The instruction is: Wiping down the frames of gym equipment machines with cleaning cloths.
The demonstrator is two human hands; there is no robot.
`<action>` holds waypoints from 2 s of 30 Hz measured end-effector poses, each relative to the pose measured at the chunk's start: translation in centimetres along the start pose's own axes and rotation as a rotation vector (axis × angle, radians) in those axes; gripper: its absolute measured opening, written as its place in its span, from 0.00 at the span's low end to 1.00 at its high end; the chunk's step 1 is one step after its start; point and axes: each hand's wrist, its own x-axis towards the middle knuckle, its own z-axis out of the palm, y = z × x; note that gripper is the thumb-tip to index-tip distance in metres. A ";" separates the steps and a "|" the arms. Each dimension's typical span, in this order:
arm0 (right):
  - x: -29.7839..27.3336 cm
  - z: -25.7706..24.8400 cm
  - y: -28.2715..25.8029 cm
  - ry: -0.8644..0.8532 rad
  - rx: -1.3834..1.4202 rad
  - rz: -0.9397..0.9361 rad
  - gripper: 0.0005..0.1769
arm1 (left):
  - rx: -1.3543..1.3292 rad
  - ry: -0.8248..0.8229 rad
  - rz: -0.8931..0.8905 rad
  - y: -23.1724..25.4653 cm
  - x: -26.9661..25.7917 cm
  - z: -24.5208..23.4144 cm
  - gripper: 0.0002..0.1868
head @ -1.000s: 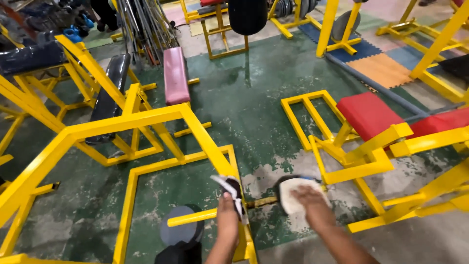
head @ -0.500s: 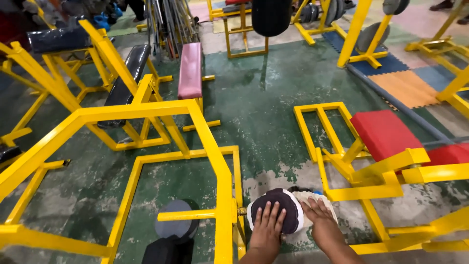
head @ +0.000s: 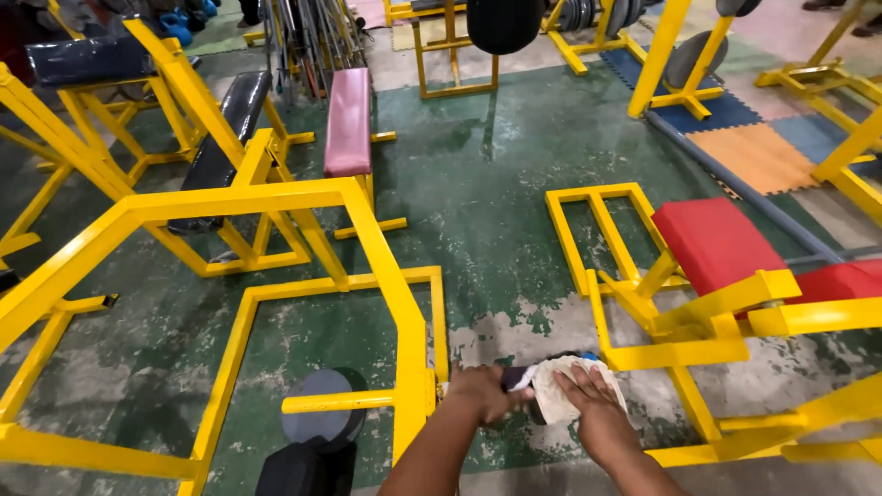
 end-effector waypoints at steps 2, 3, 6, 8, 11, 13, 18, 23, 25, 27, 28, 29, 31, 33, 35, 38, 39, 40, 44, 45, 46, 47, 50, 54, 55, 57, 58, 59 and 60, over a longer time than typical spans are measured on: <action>0.1 -0.5 -0.4 -0.045 -0.020 0.018 0.54 | 0.056 0.209 -0.043 -1.1 1.2 2.2 0.41; 0.0 -0.2 0.0 -0.042 -0.019 0.015 0.54 | 0.058 0.212 -0.045 -1.5 1.1 3.7 0.41; 0.3 1.0 0.7 0.025 -0.007 -0.045 0.54 | 0.091 0.672 0.152 -3.2 1.3 8.1 0.32; 0.2 1.6 1.1 0.078 -0.047 -0.074 0.53 | 0.086 0.870 0.137 -3.9 2.5 11.2 0.31; 0.4 1.9 1.4 0.096 -0.014 -0.113 0.54 | 0.166 0.807 0.084 -4.5 4.6 14.9 0.37; 0.5 2.5 2.0 0.100 -0.031 -0.126 0.54 | 0.209 0.886 0.064 -4.5 5.5 16.5 0.39; 0.9 2.6 2.3 0.034 -0.069 -0.086 0.55 | 0.325 0.837 0.032 -4.0 3.6 11.5 0.41; 1.1 2.7 2.4 0.033 -0.063 -0.069 0.55 | 0.044 0.173 -0.059 -2.5 -1.8 0.3 0.48; 1.1 2.0 1.8 -0.011 -0.048 -0.041 0.57 | 0.013 0.072 -0.081 -2.2 -1.5 -1.3 0.46; 1.1 1.9 1.9 -0.056 -0.035 -0.009 0.58 | -0.017 -0.031 -0.099 -2.2 -0.7 -1.6 0.51; 1.3 2.1 2.2 -0.061 -0.015 -0.017 0.57 | -0.047 -0.021 -0.114 -2.5 0.0 -1.4 0.49; 1.5 2.3 2.4 -0.065 0.004 -0.025 0.56 | -0.077 -0.011 -0.130 -2.7 0.7 -1.1 0.48; 1.7 2.4 2.8 -0.022 -0.028 -0.072 0.56 | -0.111 0.043 -0.161 -2.5 1.3 -0.6 0.46; 1.4 2.0 2.6 0.010 -0.057 -0.126 0.57 | -0.152 0.089 -0.202 -2.2 1.7 0.5 0.45; 1.3 0.8 1.6 -0.071 -0.095 -0.052 0.56 | -0.021 0.253 -0.194 -1.9 1.6 2.1 0.42; 2.4 2.8 3.7 0.029 -0.157 -0.177 0.54 | -0.101 0.856 0.097 -1.8 2.8 7.7 0.21; 2.6 2.1 2.8 0.021 -0.158 -0.189 0.54 | -0.106 0.856 0.083 -1.7 2.5 8.1 0.21; 3.1 1.4 2.1 -0.117 -0.195 -0.060 0.53 | -0.160 0.905 0.102 -1.6 2.5 8.3 0.17; 4.1 2.4 0.6 -0.198 -0.335 0.069 0.48 | -0.531 0.924 0.029 -1.8 0.0 6.1 0.13; 4.1 2.9 0.1 -0.202 -0.344 0.048 0.48 | -0.540 0.935 0.009 -1.6 -1.9 4.8 0.13; 4.1 3.6 -0.5 -0.179 -0.336 0.066 0.48 | -0.752 0.909 -0.072 -1.6 -4.0 3.6 0.15; 4.1 4.4 -1.1 -0.155 -0.327 0.083 0.48 | -0.963 0.877 -0.151 -1.5 -6.1 2.4 0.18; 4.5 5.1 -4.3 -0.208 -0.326 0.075 0.43 | -0.552 1.361 0.036 -2.6 -8.4 1.8 0.17; 5.8 8.4 -6.6 -0.022 -0.060 -0.243 0.44 | -0.124 1.368 -0.008 -4.9 -8.8 7.1 0.24; 5.9 7.8 -8.4 -0.072 0.060 -0.212 0.40 | -0.081 1.166 -0.057 -5.9 -7.9 10.2 0.27; 6.3 7.9 -9.9 -0.144 0.175 -0.200 0.36 | -0.055 0.962 -0.131 -6.5 -7.6 14.3 0.29; 6.7 8.7 -9.8 -0.058 0.075 -0.253 0.36 | -0.112 0.927 -0.094 -6.4 -8.0 15.4 0.31; 7.3 9.6 -9.8 0.030 -0.023 -0.307 0.36 | -0.170 0.893 -0.058 -6.4 -8.3 16.5 0.33; 7.2 9.4 -10.3 0.023 -0.021 -0.318 0.36 | -0.171 0.894 -0.071 -6.5 -7.8 16.4 0.33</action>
